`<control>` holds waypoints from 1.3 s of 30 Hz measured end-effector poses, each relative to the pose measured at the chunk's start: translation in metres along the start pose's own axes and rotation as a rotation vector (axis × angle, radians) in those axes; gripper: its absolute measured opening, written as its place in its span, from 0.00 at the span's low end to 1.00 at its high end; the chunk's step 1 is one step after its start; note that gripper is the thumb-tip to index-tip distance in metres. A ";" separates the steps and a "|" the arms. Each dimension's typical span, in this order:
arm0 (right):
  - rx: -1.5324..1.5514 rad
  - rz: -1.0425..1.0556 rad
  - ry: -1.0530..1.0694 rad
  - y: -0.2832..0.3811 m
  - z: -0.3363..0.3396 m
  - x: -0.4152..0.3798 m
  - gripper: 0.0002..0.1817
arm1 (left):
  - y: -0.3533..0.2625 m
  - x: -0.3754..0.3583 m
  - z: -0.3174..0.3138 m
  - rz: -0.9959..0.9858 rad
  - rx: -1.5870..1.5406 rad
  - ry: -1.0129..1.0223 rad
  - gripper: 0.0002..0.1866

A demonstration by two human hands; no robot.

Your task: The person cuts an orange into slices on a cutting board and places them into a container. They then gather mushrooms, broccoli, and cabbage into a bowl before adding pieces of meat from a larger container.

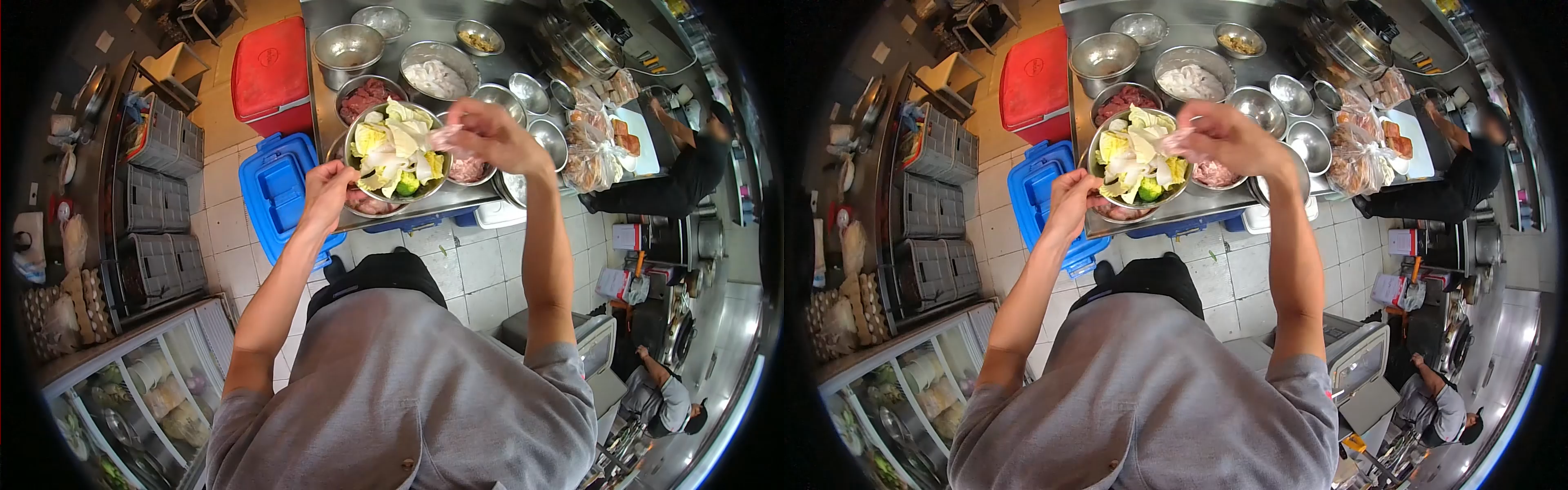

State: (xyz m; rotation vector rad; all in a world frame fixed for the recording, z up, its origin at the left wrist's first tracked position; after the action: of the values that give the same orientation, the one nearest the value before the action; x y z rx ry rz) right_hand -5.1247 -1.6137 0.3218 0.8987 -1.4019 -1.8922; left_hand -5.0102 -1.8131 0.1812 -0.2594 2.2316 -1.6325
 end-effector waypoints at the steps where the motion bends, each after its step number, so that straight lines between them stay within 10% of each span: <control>1: -0.127 -0.001 -0.008 0.004 -0.012 0.006 0.08 | 0.000 0.000 -0.003 -0.007 -0.013 0.009 0.10; 12: -0.649 0.039 -0.506 0.026 -0.029 0.011 0.19 | -0.003 0.001 0.002 -0.027 -0.005 -0.006 0.10; 20: -0.444 -0.044 -0.444 -0.017 -0.001 -0.004 0.11 | 0.001 0.008 0.024 -0.033 0.025 -0.021 0.06; 39: -1.093 -0.244 -0.503 -0.192 0.067 0.025 0.13 | 0.003 0.002 0.037 -0.030 0.034 -0.045 0.08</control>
State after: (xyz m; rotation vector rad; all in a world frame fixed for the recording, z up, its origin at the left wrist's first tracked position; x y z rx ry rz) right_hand -5.2082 -1.5480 0.1464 0.0352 -0.2755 -2.6893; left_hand -4.9971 -1.8452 0.1682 -0.3185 2.1752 -1.6615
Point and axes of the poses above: each hand's wrist, its own x-axis towards the middle knuckle, its own z-axis out of the back of the hand, y = z × x, the point moved 10 cm from there along x, towards the middle knuckle, and after that the axes turned 8 degrees about -z, right-handed, at the moved point
